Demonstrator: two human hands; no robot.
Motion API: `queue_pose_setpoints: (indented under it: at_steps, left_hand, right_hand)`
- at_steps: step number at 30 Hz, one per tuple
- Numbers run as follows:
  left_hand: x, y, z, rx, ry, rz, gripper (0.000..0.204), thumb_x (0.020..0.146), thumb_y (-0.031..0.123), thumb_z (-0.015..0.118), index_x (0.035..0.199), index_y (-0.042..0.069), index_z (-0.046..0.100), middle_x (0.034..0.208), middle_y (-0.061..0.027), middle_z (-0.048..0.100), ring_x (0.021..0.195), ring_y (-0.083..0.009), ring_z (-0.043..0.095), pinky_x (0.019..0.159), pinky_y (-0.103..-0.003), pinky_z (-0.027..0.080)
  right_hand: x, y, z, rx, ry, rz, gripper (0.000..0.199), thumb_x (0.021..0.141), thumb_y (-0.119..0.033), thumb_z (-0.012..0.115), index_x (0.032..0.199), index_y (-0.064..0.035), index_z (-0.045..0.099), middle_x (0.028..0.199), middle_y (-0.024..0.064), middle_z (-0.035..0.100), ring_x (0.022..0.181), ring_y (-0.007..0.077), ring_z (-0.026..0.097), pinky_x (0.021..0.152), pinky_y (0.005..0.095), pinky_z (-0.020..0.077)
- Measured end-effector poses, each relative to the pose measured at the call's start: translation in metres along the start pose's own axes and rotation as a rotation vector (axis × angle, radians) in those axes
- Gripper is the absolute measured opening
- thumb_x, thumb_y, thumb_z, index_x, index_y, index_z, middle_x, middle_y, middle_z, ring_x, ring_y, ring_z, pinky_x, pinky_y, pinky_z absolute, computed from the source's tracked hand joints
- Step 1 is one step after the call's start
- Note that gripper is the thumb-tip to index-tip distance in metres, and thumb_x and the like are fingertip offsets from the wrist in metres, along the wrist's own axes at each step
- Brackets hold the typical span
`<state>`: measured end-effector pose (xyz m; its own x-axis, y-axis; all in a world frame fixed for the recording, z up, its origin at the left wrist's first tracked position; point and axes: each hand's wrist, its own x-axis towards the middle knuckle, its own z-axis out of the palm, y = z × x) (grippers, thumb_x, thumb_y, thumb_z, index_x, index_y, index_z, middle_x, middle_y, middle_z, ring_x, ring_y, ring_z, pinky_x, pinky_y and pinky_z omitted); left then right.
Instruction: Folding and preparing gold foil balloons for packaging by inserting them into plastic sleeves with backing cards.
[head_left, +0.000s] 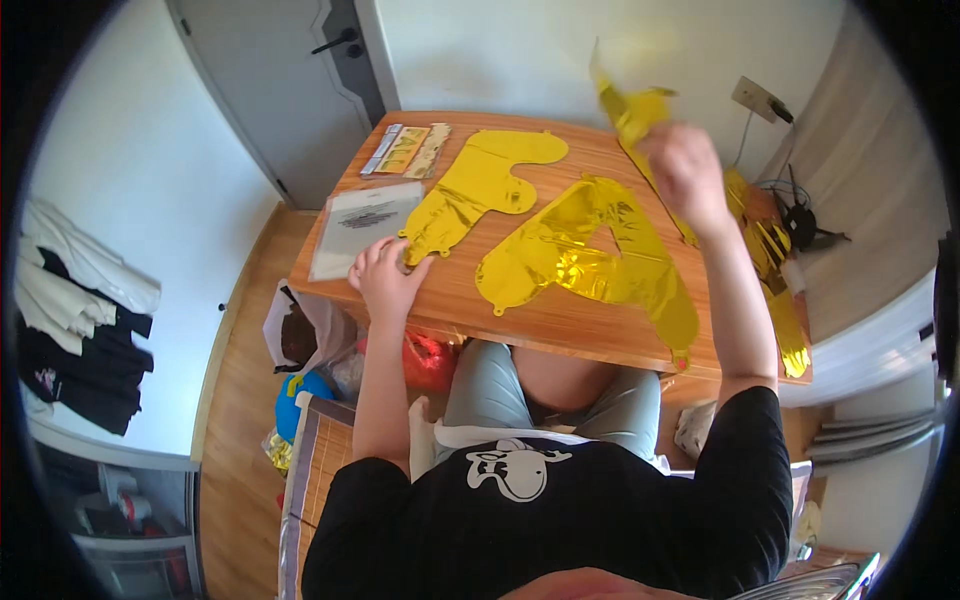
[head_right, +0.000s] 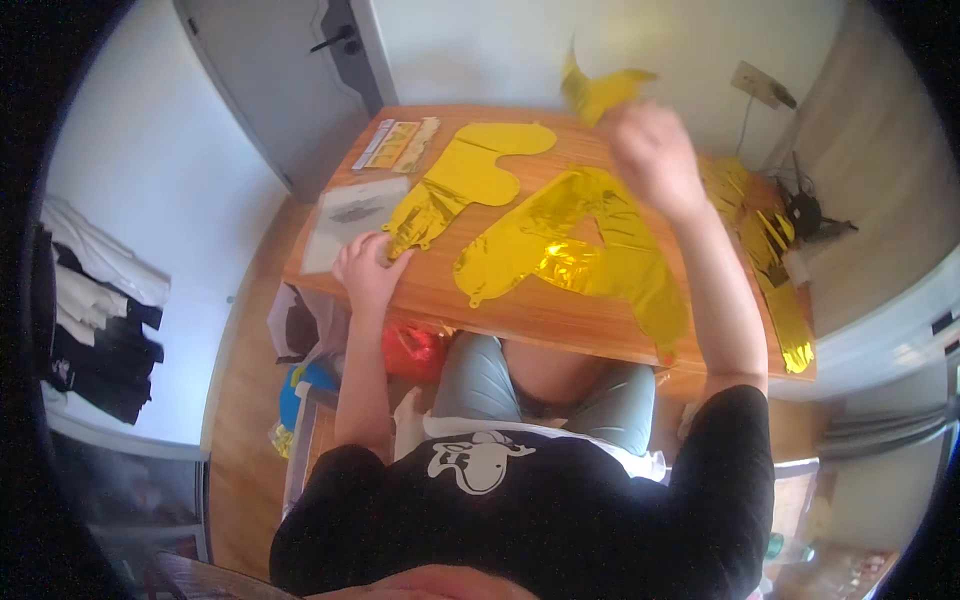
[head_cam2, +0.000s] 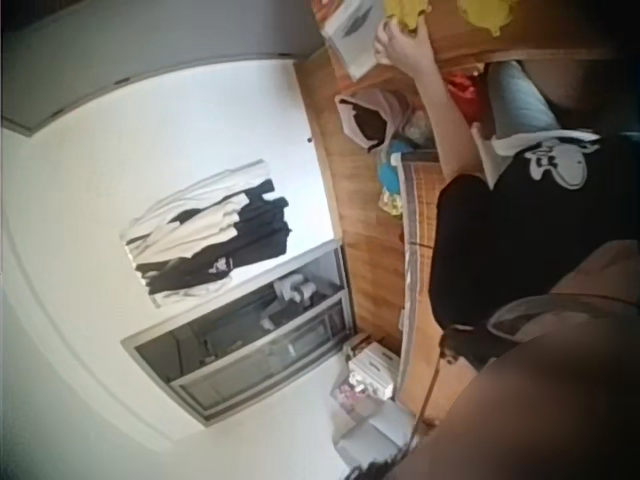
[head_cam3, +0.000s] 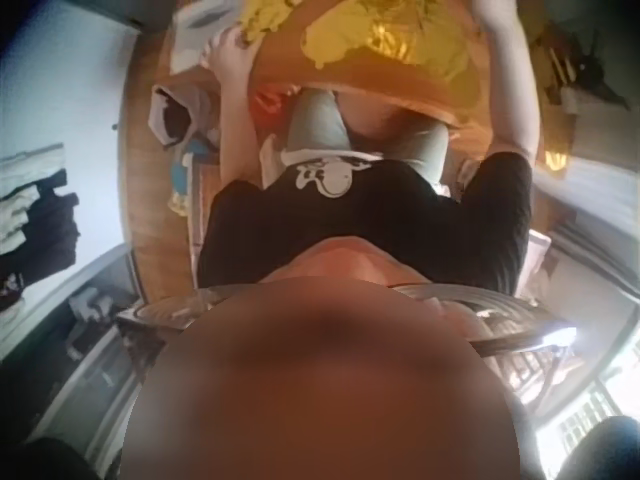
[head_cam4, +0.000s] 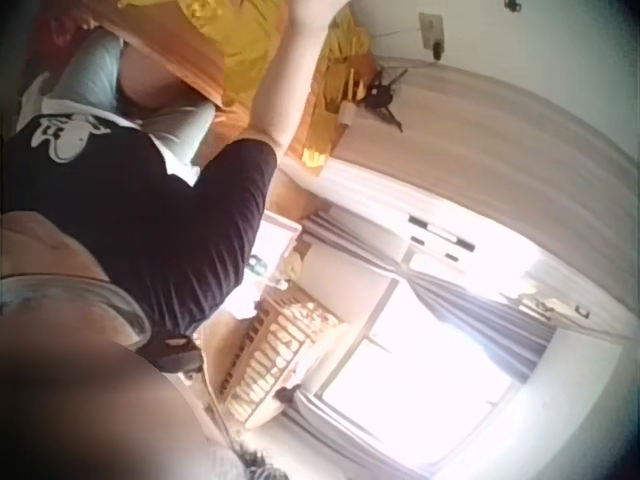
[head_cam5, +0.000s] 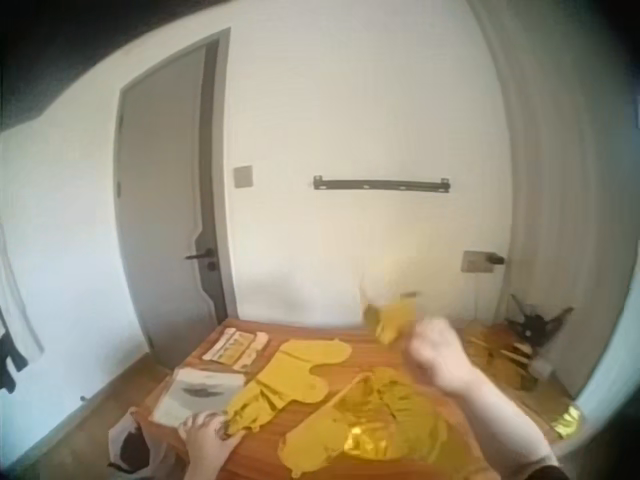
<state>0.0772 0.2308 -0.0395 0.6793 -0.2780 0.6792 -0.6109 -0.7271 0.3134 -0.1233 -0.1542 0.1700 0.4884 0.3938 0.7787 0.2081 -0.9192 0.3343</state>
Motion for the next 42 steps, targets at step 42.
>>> queue_pose_setpoints:
  at_steps: [42]
  left_hand:
    - [-0.017, 0.086, 0.009, -0.514, -0.365, 0.415, 0.026, 0.076, 0.015, 0.085, 0.098, 0.007, 0.075, 0.102, -0.0088, 0.074, 0.098, -0.029, 0.068, 0.087, -0.041, 0.051]
  right_hand:
    - [-0.168, -0.167, 0.009, 0.213, -0.618, 0.727, 0.041, 0.094, -0.034, 0.065, 0.129, -0.0127, 0.065, 0.138, 0.0112, 0.059, 0.137, 0.0329, 0.049, 0.116, 0.0566, 0.0351]
